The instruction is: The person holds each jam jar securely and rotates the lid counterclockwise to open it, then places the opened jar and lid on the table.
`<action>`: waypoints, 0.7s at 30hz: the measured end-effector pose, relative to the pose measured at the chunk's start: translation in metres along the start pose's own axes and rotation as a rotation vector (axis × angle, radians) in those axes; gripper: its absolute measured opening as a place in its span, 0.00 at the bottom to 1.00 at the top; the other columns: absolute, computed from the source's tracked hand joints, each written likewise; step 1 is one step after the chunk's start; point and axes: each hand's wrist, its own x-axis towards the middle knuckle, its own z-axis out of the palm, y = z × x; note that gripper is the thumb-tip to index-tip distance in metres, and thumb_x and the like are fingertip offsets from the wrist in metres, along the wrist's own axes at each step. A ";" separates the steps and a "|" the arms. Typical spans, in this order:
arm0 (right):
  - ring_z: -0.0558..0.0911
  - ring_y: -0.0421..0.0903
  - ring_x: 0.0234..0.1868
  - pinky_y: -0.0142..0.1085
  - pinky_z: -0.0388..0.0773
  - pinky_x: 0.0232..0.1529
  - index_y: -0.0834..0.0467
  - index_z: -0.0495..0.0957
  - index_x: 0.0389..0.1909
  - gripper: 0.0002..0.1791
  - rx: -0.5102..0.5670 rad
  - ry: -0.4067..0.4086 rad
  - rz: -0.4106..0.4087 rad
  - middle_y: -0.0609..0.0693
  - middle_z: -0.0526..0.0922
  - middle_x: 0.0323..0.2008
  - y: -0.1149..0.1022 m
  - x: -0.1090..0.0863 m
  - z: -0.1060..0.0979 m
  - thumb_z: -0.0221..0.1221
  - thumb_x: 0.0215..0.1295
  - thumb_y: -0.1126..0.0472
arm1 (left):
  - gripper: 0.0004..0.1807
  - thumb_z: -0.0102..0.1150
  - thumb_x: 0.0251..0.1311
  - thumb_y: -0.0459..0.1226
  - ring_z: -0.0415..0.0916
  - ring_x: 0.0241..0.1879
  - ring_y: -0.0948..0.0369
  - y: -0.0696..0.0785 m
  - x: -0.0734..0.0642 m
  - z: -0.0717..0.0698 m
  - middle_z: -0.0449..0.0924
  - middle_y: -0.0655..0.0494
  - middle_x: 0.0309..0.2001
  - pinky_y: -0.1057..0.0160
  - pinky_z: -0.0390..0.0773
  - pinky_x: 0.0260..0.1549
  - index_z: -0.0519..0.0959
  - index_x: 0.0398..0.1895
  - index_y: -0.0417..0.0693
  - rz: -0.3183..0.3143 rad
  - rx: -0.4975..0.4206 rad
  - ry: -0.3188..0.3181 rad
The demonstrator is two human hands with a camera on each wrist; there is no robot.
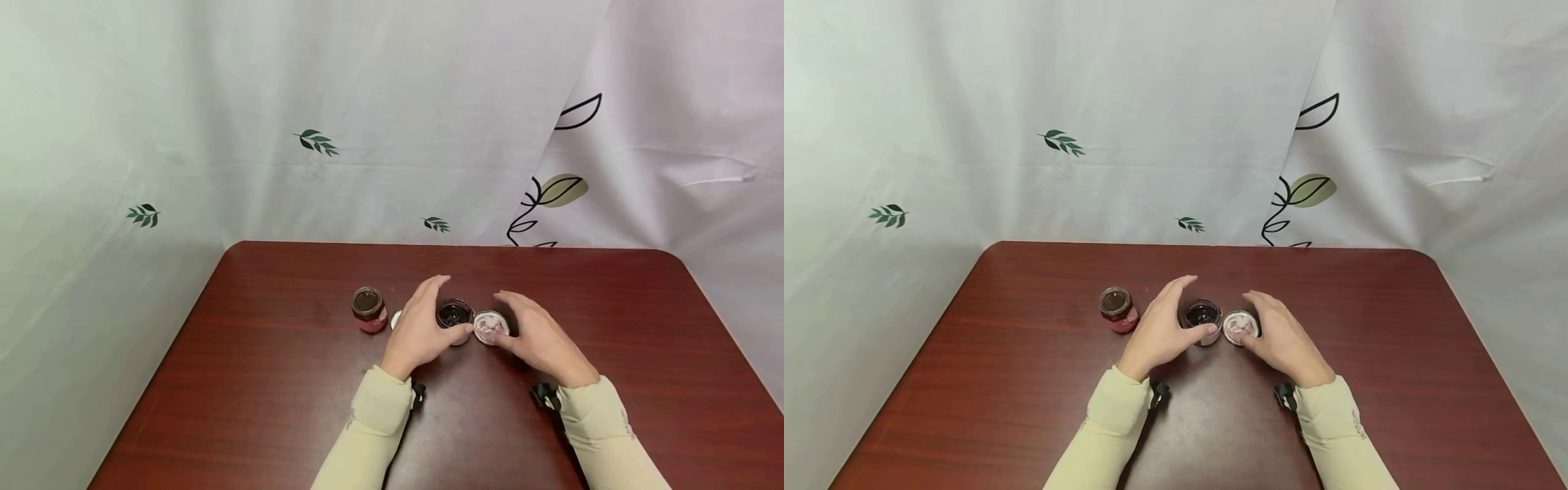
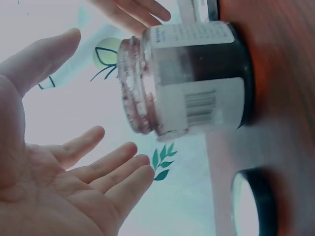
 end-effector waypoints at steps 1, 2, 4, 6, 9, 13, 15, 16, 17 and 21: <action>0.65 0.59 0.62 0.53 0.60 0.59 0.64 0.66 0.61 0.39 -0.004 0.006 -0.003 0.62 0.67 0.60 -0.002 0.000 -0.002 0.68 0.50 0.53 | 0.45 0.66 0.45 0.56 0.62 0.63 0.61 0.000 0.000 -0.002 0.58 0.61 0.67 0.56 0.66 0.56 0.59 0.68 0.58 0.005 -0.003 0.009; 0.64 0.59 0.62 0.53 0.60 0.59 0.64 0.65 0.61 0.38 -0.005 0.013 -0.009 0.63 0.67 0.61 -0.003 0.000 -0.003 0.68 0.50 0.53 | 0.45 0.66 0.45 0.56 0.61 0.63 0.61 0.000 -0.001 -0.004 0.57 0.62 0.67 0.56 0.66 0.56 0.59 0.68 0.59 0.009 -0.004 0.017; 0.63 0.59 0.63 0.54 0.59 0.59 0.64 0.65 0.61 0.37 -0.013 0.032 -0.022 0.62 0.66 0.62 -0.006 0.000 -0.007 0.67 0.52 0.53 | 0.43 0.65 0.46 0.56 0.60 0.64 0.61 0.001 -0.002 -0.010 0.57 0.63 0.67 0.55 0.66 0.57 0.60 0.67 0.61 0.023 -0.006 0.041; 0.62 0.60 0.63 0.54 0.59 0.59 0.64 0.65 0.61 0.36 -0.021 0.064 -0.039 0.63 0.65 0.62 -0.008 0.001 -0.010 0.66 0.53 0.54 | 0.41 0.65 0.48 0.55 0.59 0.64 0.63 0.001 -0.002 -0.015 0.57 0.64 0.68 0.54 0.65 0.57 0.62 0.66 0.62 0.046 -0.011 0.069; 0.60 0.60 0.64 0.54 0.58 0.59 0.63 0.64 0.62 0.36 -0.024 0.113 -0.043 0.62 0.63 0.64 -0.012 0.002 -0.016 0.65 0.55 0.53 | 0.37 0.63 0.49 0.55 0.58 0.65 0.65 0.002 -0.002 -0.023 0.56 0.67 0.68 0.54 0.66 0.57 0.64 0.65 0.64 0.093 -0.018 0.131; 0.57 0.60 0.65 0.55 0.56 0.60 0.62 0.63 0.64 0.37 -0.018 0.172 -0.036 0.62 0.60 0.65 -0.017 0.003 -0.022 0.64 0.56 0.51 | 0.35 0.62 0.50 0.57 0.55 0.66 0.67 0.003 -0.002 -0.036 0.55 0.70 0.68 0.55 0.65 0.58 0.66 0.64 0.66 0.159 -0.015 0.222; 0.56 0.60 0.66 0.55 0.55 0.61 0.61 0.63 0.64 0.38 -0.019 0.194 -0.028 0.63 0.59 0.65 -0.018 0.003 -0.025 0.64 0.56 0.49 | 0.35 0.62 0.50 0.57 0.52 0.67 0.66 0.002 -0.002 -0.043 0.54 0.69 0.69 0.55 0.63 0.59 0.67 0.64 0.65 0.189 -0.007 0.264; 0.55 0.61 0.66 0.56 0.55 0.61 0.61 0.63 0.64 0.38 -0.020 0.203 -0.023 0.63 0.59 0.65 -0.019 0.003 -0.026 0.64 0.55 0.49 | 0.36 0.62 0.50 0.58 0.51 0.68 0.65 0.001 -0.001 -0.046 0.54 0.68 0.69 0.54 0.63 0.59 0.66 0.64 0.65 0.199 0.005 0.284; 0.55 0.61 0.66 0.56 0.55 0.61 0.60 0.62 0.64 0.38 -0.022 0.210 -0.018 0.63 0.58 0.66 -0.019 0.003 -0.027 0.64 0.55 0.49 | 0.36 0.61 0.50 0.58 0.50 0.68 0.64 0.000 -0.001 -0.050 0.54 0.66 0.69 0.53 0.63 0.59 0.66 0.64 0.64 0.213 0.016 0.304; 0.53 0.63 0.66 0.56 0.54 0.61 0.61 0.62 0.64 0.39 -0.027 0.245 -0.005 0.64 0.57 0.66 -0.018 0.004 -0.031 0.64 0.55 0.48 | 0.37 0.60 0.51 0.59 0.48 0.69 0.58 -0.007 0.001 -0.064 0.53 0.58 0.70 0.52 0.56 0.63 0.66 0.65 0.60 0.241 0.082 0.372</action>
